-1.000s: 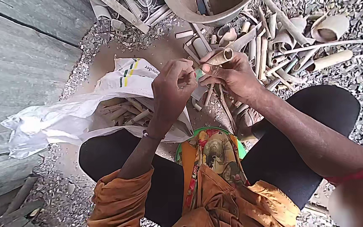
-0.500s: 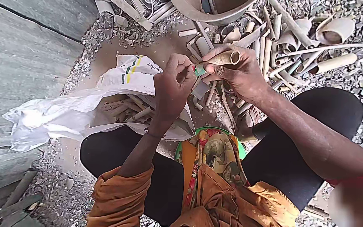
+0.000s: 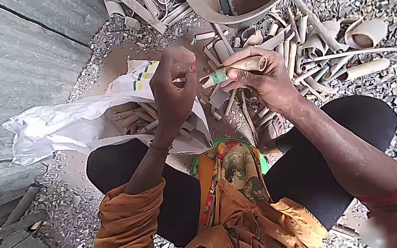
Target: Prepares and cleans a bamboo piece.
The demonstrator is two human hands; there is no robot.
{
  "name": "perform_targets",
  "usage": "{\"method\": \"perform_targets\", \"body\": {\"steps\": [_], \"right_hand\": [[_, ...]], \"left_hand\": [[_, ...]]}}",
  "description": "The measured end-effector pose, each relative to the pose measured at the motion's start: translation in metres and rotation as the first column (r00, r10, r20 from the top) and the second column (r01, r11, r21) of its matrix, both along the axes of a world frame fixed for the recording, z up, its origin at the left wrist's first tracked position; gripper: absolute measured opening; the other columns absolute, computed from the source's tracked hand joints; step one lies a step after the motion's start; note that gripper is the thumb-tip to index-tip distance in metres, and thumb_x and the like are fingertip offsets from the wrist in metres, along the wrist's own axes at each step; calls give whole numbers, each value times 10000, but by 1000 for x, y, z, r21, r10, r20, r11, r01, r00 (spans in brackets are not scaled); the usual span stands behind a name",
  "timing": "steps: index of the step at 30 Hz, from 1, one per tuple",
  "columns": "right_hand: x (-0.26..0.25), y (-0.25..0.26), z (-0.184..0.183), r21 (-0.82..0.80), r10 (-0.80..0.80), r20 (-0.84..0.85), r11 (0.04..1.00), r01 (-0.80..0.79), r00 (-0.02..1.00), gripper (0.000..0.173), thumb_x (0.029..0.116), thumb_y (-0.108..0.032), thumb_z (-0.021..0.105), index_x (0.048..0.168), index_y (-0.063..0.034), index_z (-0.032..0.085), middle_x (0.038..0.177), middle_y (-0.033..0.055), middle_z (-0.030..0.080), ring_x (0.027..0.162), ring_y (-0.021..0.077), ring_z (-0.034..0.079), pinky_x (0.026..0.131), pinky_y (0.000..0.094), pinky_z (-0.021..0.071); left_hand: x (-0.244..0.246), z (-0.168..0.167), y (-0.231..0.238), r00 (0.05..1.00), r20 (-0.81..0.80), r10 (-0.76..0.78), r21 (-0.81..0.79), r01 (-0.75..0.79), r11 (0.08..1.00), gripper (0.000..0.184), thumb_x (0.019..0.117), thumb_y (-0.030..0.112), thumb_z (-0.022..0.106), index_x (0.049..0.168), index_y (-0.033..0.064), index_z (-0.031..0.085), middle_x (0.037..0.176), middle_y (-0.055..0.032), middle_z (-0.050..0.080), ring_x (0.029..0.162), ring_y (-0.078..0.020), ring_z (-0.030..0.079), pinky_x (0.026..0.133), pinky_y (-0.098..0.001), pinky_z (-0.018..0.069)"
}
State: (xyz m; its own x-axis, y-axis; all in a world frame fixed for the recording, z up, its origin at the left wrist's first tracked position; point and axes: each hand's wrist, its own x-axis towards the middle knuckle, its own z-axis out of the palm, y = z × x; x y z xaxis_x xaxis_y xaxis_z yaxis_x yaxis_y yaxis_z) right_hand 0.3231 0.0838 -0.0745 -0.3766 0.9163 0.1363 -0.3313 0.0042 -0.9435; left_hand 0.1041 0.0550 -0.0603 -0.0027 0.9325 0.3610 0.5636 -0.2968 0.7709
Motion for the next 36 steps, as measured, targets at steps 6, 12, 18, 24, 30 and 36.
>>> {"method": "perform_targets", "body": {"steps": [6,12,18,24,30,36], "right_hand": [[-4,-1,-5,32,-13,13,999,12,1000,207,945,82,636,1151,70,630,1021,128,750,876,239,773,781,387,681],[-6,-2,-5,162,-140,168,980,112,976,204,935,52,671,1136,52,639,1034,77,739,870,146,766,774,319,677],[-8,-3,-11,304,-216,254,943,134,943,207,920,10,705,1122,45,674,1027,67,736,862,87,740,787,261,650],[-7,-5,-15,295,-216,275,946,131,937,204,915,12,709,1115,40,676,1034,72,742,862,100,750,789,278,658],[-5,-4,-17,279,-201,261,952,126,944,210,919,15,704,1123,44,666,1036,84,744,865,136,762,787,312,670],[-8,-5,-19,171,-174,213,975,139,961,184,923,45,681,1106,40,659,994,62,749,832,128,761,764,301,669]], "left_hand": [[0,4,-18,969,-207,-134,50,147,988,243,1059,56,428,1149,21,651,1112,-118,652,971,-141,639,815,-269,534],[6,7,-17,916,-374,-142,98,192,977,273,947,135,683,1203,55,738,1076,-122,750,969,-196,718,831,-352,560],[9,1,-13,936,-343,-77,113,122,986,233,937,122,710,1149,43,766,995,-100,773,909,-112,739,824,-243,580],[10,-9,-9,956,-278,-91,166,141,976,196,909,67,714,1084,25,792,951,-117,780,852,-125,749,780,-243,583],[13,-18,0,962,-265,-69,255,138,957,165,885,63,722,1019,30,811,949,-113,793,842,-122,771,766,-232,605],[16,-20,-2,940,-338,-44,286,147,947,173,884,35,707,1023,6,806,963,-142,789,840,-171,775,743,-254,602]]}}
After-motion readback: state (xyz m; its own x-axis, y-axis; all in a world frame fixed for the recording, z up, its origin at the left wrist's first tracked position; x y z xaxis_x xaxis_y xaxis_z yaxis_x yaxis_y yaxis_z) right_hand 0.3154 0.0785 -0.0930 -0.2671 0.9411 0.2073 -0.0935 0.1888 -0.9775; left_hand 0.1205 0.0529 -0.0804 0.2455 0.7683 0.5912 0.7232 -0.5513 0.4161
